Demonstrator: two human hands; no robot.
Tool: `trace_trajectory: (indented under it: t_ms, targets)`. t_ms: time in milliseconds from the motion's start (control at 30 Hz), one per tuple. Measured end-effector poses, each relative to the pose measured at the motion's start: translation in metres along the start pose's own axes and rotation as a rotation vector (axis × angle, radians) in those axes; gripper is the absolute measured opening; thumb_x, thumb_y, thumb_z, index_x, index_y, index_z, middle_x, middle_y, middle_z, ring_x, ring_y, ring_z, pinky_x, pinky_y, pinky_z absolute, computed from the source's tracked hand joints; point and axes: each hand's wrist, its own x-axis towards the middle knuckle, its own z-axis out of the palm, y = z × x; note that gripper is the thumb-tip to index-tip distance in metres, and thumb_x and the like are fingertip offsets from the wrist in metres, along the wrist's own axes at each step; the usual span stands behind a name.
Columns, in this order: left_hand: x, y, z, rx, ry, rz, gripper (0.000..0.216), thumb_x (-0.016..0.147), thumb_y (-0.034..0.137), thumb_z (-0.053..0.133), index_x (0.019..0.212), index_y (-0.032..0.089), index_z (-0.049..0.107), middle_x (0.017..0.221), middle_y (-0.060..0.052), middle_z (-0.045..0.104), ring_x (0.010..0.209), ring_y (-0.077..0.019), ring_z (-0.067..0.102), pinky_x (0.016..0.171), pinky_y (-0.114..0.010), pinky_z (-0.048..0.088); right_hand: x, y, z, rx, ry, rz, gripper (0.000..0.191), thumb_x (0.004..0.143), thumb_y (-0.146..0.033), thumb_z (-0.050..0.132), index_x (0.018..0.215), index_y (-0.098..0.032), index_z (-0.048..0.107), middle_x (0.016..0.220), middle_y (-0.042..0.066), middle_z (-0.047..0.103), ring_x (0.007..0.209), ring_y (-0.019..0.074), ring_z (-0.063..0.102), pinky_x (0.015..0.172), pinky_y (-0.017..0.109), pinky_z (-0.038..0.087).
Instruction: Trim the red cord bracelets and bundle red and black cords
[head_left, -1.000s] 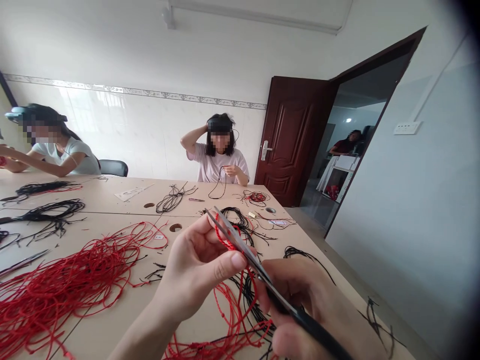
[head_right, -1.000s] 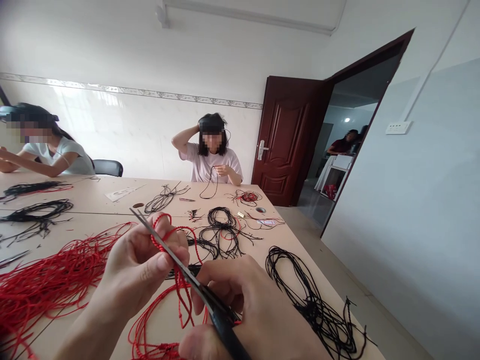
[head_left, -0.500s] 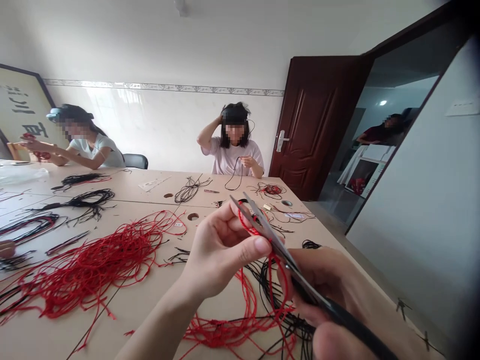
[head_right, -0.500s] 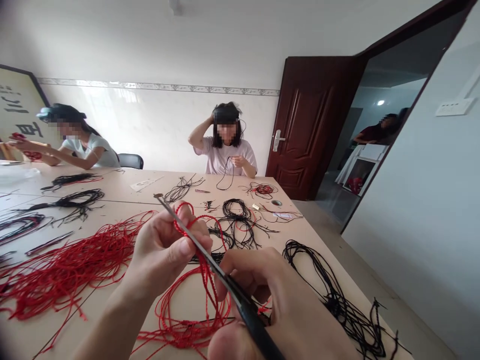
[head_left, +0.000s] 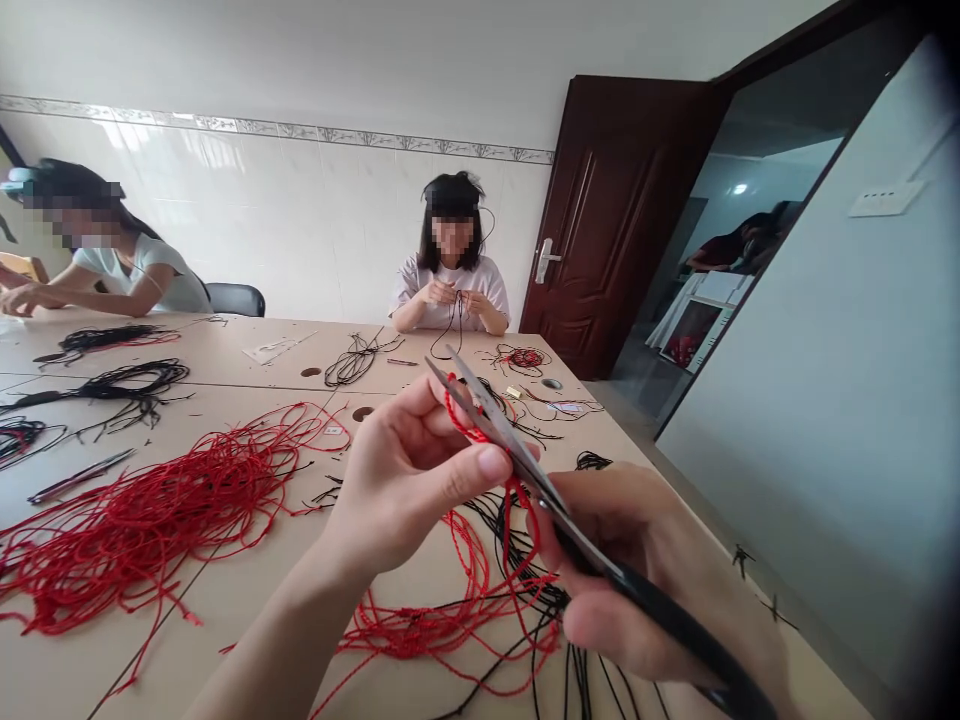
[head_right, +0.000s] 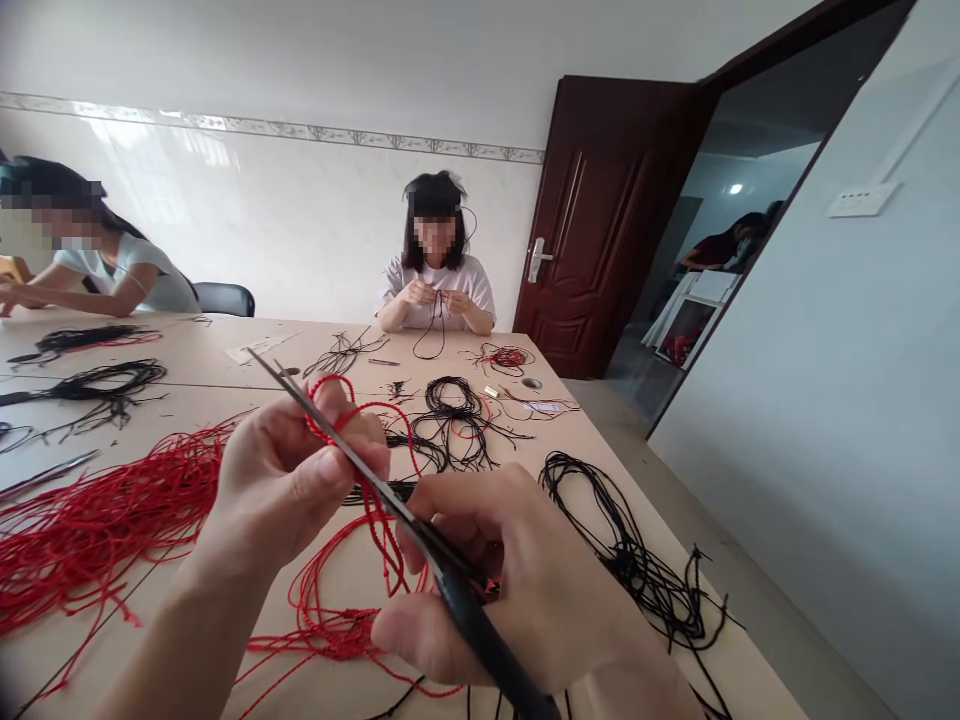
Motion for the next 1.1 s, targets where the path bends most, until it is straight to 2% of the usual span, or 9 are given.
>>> trace_trajectory:
  t_ms: [167, 333, 433, 567, 733, 833, 900, 1033, 1100]
  targets:
    - [0.002, 0.000, -0.004, -0.038, -0.086, 0.005, 0.012, 0.081, 0.012, 0.074, 0.087, 0.020, 0.068, 0.078, 0.003, 0.077, 0.073, -0.0060, 0.070, 0.070, -0.010, 0.056, 0.004, 0.001, 0.003, 0.005, 0.044, -0.035, 0.040, 0.062, -0.046, 0.079, 0.071, -0.019, 0.052, 0.051, -0.008, 0.034, 0.047, 0.0063, 0.027, 0.043, 0.023, 0.016]
    - [0.003, 0.000, -0.006, -0.044, -0.088, 0.019, 0.012, 0.082, 0.011, 0.074, 0.089, 0.019, 0.069, 0.078, 0.002, 0.077, 0.073, -0.0055, 0.071, 0.067, -0.009, 0.055, 0.009, 0.005, 0.002, -0.004, 0.017, -0.063, 0.029, 0.069, -0.033, 0.071, 0.066, -0.019, 0.045, 0.055, -0.007, 0.033, 0.048, 0.0063, 0.027, 0.043, 0.023, 0.017]
    - [0.003, 0.000, -0.006, -0.069, -0.099, 0.012, 0.013, 0.082, 0.010, 0.073, 0.089, 0.019, 0.068, 0.078, 0.002, 0.076, 0.071, -0.0061, 0.070, 0.067, -0.011, 0.056, 0.006, 0.001, 0.005, 0.009, 0.024, -0.018, 0.029, 0.065, -0.036, 0.071, 0.069, -0.020, 0.048, 0.056, -0.006, 0.035, 0.050, 0.0077, 0.029, 0.044, 0.023, 0.019]
    - [0.002, -0.002, -0.006, -0.097, -0.118, 0.010, 0.011, 0.082, 0.011, 0.073, 0.089, 0.018, 0.067, 0.077, 0.001, 0.074, 0.070, -0.0047, 0.067, 0.067, -0.010, 0.053, 0.000, -0.004, 0.011, 0.024, 0.150, 0.028, 0.031, 0.065, -0.044, 0.070, 0.075, -0.020, 0.053, 0.062, -0.003, 0.041, 0.055, 0.0109, 0.036, 0.048, 0.024, 0.026]
    - [0.000, -0.002, -0.005, -0.092, -0.128, 0.006, 0.012, 0.083, 0.011, 0.072, 0.090, 0.019, 0.068, 0.077, 0.002, 0.073, 0.069, -0.0041, 0.066, 0.065, -0.009, 0.052, 0.002, 0.002, 0.007, -0.020, 0.036, -0.024, 0.030, 0.069, -0.040, 0.069, 0.069, -0.020, 0.045, 0.059, -0.006, 0.033, 0.053, 0.0083, 0.029, 0.047, 0.024, 0.020]
    - [0.001, -0.001, -0.006, -0.075, -0.121, 0.011, 0.010, 0.083, 0.011, 0.072, 0.089, 0.018, 0.068, 0.077, 0.001, 0.073, 0.069, -0.0042, 0.066, 0.067, -0.011, 0.053, 0.004, 0.003, 0.003, 0.001, -0.001, -0.019, 0.038, 0.065, -0.045, 0.075, 0.072, -0.020, 0.048, 0.057, -0.007, 0.032, 0.052, 0.0072, 0.027, 0.046, 0.024, 0.017]
    - [0.001, -0.002, -0.006, -0.062, -0.114, 0.008, 0.010, 0.082, 0.011, 0.073, 0.088, 0.017, 0.067, 0.077, 0.001, 0.073, 0.069, -0.0044, 0.065, 0.068, -0.011, 0.053, 0.005, 0.000, 0.004, 0.010, 0.006, 0.001, 0.041, 0.063, -0.046, 0.077, 0.071, -0.020, 0.047, 0.056, -0.008, 0.031, 0.052, 0.0067, 0.025, 0.046, 0.024, 0.016]
    - [0.001, -0.002, -0.006, -0.052, -0.098, 0.006, 0.011, 0.082, 0.014, 0.073, 0.090, 0.018, 0.067, 0.073, 0.002, 0.071, 0.065, -0.0038, 0.064, 0.063, -0.009, 0.052, 0.006, -0.013, 0.008, -0.038, 0.048, 0.055, 0.030, 0.067, -0.032, 0.069, 0.064, -0.020, 0.041, 0.053, -0.008, 0.029, 0.050, 0.0068, 0.024, 0.045, 0.024, 0.016]
    - [0.001, -0.002, -0.005, -0.054, -0.102, 0.008, 0.011, 0.082, 0.014, 0.074, 0.088, 0.018, 0.066, 0.072, 0.003, 0.071, 0.065, -0.0038, 0.064, 0.062, -0.009, 0.051, 0.006, -0.016, 0.009, -0.047, 0.035, 0.067, 0.029, 0.068, -0.032, 0.068, 0.064, -0.020, 0.042, 0.054, -0.007, 0.031, 0.050, 0.0075, 0.027, 0.045, 0.024, 0.018]
